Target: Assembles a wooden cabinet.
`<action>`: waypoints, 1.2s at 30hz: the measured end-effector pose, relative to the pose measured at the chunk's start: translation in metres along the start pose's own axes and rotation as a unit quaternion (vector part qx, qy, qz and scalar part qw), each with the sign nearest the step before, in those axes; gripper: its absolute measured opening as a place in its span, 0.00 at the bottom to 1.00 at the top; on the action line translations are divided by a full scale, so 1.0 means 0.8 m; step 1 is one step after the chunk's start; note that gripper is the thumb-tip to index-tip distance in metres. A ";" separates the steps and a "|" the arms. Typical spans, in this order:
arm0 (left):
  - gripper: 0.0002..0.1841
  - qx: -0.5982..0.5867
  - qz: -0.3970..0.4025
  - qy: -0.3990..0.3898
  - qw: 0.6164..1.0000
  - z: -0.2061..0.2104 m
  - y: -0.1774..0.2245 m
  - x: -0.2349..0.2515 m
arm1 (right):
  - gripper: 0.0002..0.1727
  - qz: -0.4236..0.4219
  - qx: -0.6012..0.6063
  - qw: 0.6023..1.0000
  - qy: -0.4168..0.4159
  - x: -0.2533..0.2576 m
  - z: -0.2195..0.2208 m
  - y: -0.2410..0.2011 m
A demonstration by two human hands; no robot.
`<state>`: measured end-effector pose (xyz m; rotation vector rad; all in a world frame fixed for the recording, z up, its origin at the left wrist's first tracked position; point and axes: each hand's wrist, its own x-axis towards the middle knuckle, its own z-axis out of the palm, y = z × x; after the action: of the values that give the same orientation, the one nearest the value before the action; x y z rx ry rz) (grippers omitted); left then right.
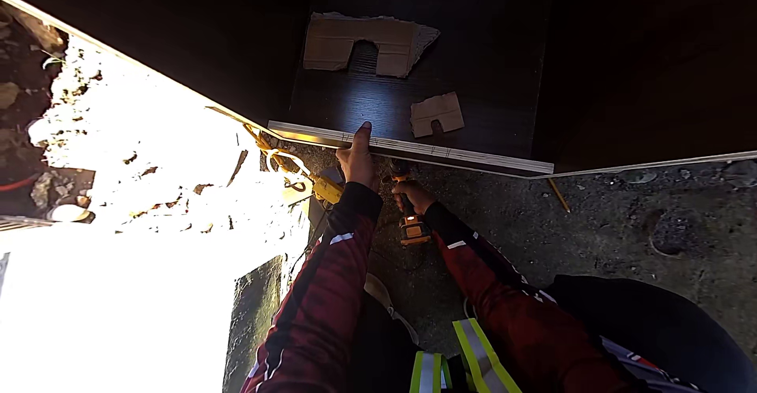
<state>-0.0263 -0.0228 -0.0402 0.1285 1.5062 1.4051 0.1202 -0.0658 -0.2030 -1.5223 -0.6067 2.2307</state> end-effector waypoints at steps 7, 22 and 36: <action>0.42 -0.021 0.013 -0.009 1.000 0.001 0.000 0.001 | 0.09 0.020 -0.013 0.999 0.023 -0.006 0.002 0.005; 0.53 0.030 -0.061 -0.031 0.997 0.001 0.010 -0.017 | 0.35 0.186 -0.131 0.957 0.181 -0.154 0.004 0.051; 0.69 0.180 -0.070 -0.371 0.908 -0.174 0.018 -0.235 | 0.39 -0.232 -0.411 0.843 0.258 -0.351 0.166 -0.003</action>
<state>-0.0443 -0.2381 0.0512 0.6915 1.0732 0.7983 0.0938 -0.2307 0.0592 -1.9469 -1.6571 1.1238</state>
